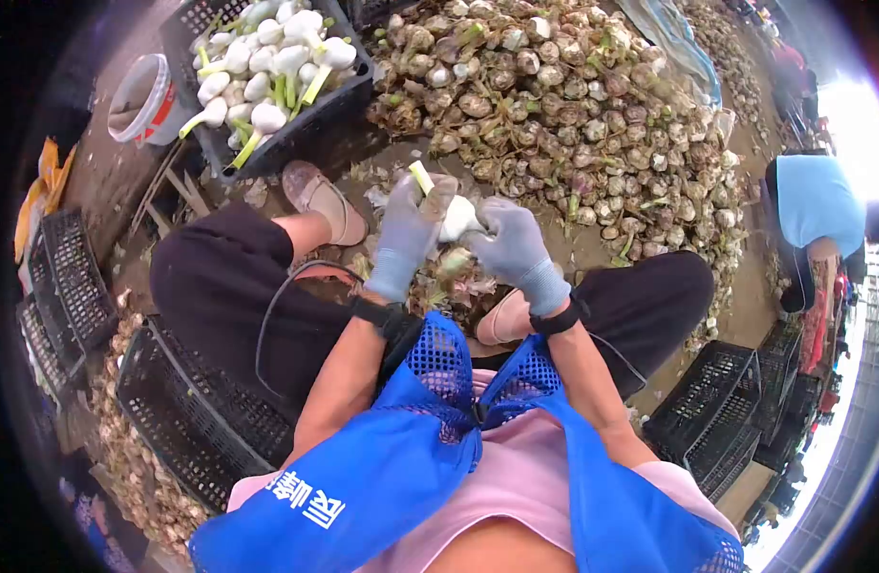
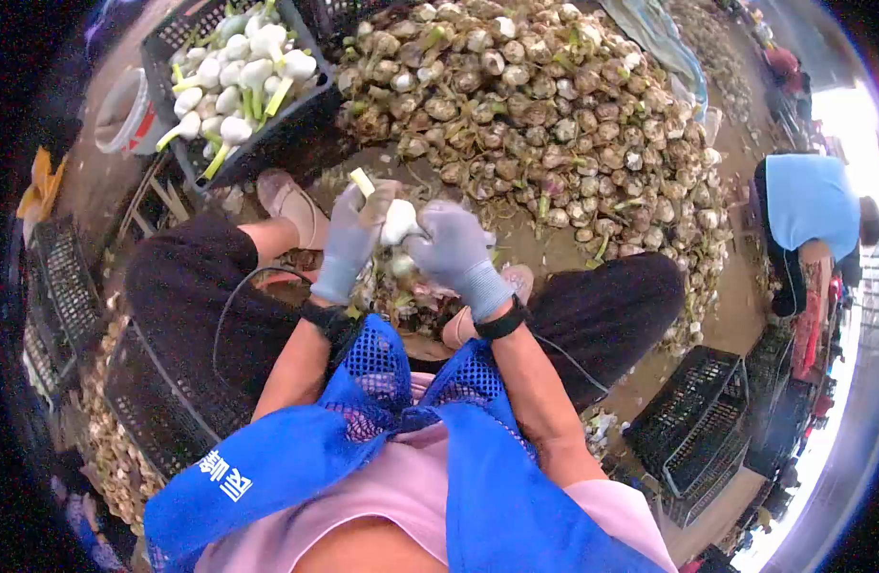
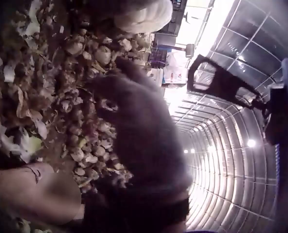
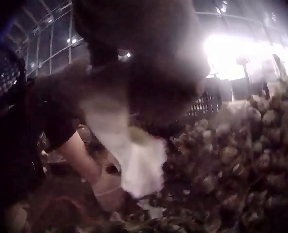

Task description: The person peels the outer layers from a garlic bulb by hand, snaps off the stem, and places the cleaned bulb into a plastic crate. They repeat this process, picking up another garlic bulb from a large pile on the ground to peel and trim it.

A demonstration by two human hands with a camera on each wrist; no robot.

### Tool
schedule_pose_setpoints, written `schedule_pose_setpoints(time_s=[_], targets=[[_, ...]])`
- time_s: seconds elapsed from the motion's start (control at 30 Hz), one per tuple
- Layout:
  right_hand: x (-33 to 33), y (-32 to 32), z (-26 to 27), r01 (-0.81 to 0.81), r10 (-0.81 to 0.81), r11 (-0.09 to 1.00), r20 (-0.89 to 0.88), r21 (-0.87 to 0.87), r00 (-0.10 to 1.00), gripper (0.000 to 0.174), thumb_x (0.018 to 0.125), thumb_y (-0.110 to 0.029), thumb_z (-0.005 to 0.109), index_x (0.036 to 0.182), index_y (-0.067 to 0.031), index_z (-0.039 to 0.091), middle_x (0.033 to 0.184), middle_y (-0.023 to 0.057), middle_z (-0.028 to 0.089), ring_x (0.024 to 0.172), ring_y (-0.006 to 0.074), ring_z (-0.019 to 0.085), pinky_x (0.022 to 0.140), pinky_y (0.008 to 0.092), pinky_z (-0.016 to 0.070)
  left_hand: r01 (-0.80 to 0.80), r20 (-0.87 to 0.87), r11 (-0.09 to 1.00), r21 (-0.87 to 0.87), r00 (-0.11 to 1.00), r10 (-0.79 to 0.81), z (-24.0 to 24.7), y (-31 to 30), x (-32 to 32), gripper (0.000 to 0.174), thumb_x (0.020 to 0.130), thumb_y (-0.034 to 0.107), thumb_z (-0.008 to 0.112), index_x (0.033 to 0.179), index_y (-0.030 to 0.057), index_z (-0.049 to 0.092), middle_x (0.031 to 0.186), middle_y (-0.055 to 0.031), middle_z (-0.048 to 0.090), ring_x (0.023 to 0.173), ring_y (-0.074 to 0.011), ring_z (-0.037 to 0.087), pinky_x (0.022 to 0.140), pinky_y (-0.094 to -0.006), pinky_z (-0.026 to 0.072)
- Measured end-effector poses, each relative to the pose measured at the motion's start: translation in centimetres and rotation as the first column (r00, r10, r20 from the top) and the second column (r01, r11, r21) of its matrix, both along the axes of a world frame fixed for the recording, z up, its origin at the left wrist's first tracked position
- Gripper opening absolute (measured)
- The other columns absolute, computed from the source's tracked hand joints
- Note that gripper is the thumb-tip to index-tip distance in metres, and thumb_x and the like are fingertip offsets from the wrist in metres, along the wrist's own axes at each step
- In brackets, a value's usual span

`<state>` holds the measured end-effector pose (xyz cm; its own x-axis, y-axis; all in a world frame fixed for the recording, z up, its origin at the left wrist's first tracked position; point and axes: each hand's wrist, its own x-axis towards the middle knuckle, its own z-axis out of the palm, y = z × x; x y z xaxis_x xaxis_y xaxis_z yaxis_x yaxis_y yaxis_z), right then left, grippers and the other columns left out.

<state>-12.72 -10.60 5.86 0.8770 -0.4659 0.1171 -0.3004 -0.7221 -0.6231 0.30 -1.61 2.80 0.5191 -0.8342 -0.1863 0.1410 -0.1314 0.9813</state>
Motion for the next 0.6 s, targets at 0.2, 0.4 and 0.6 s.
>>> schedule_pose_setpoints(time_s=[0.2,0.4,0.6], targets=[[-0.7,1.1,-1.9,0.070,-0.095,0.956,0.075,0.286,0.993,0.014,0.072,-0.013,0.059,0.076,-0.0016,0.064,0.065,0.0122,0.058,0.063,0.0165,0.058,0.056,0.0310,0.0446,-0.339,-0.576,0.939,-0.050,0.778,0.251,-3.0,0.7,-0.5,0.025,0.090,0.020,0.050,0.096,-0.0024,0.059,0.087,-0.0090,0.063,0.073,-0.0192,0.061,0.066,-0.0310,0.0503],[-0.2,1.6,-1.1,0.172,-0.191,0.881,-0.001,0.442,0.982,0.023,0.077,-0.019,0.059,0.090,-0.0008,0.064,0.075,0.0145,0.062,0.070,0.0222,0.062,0.062,0.0308,0.0469,-0.273,-0.582,0.941,-0.198,0.806,0.111,-2.1,1.0,-0.2,0.021,0.089,0.009,0.045,0.100,-0.0043,0.056,0.095,-0.0126,0.061,0.087,-0.0191,0.059,0.076,-0.0310,0.0500],[-1.3,0.0,-7.7,-0.047,0.010,0.966,0.148,0.254,0.989,0.020,0.081,-0.018,0.053,0.090,-0.0037,0.064,0.082,0.0169,0.062,0.082,0.0321,0.061,0.071,0.0379,0.0478,-0.504,-0.980,0.864,0.011,0.164,0.108,-0.6,0.5,-0.5,0.024,0.089,0.026,0.050,0.092,0.0024,0.055,0.097,-0.0215,0.060,0.087,-0.0318,0.060,0.078,-0.0448,0.0512]])
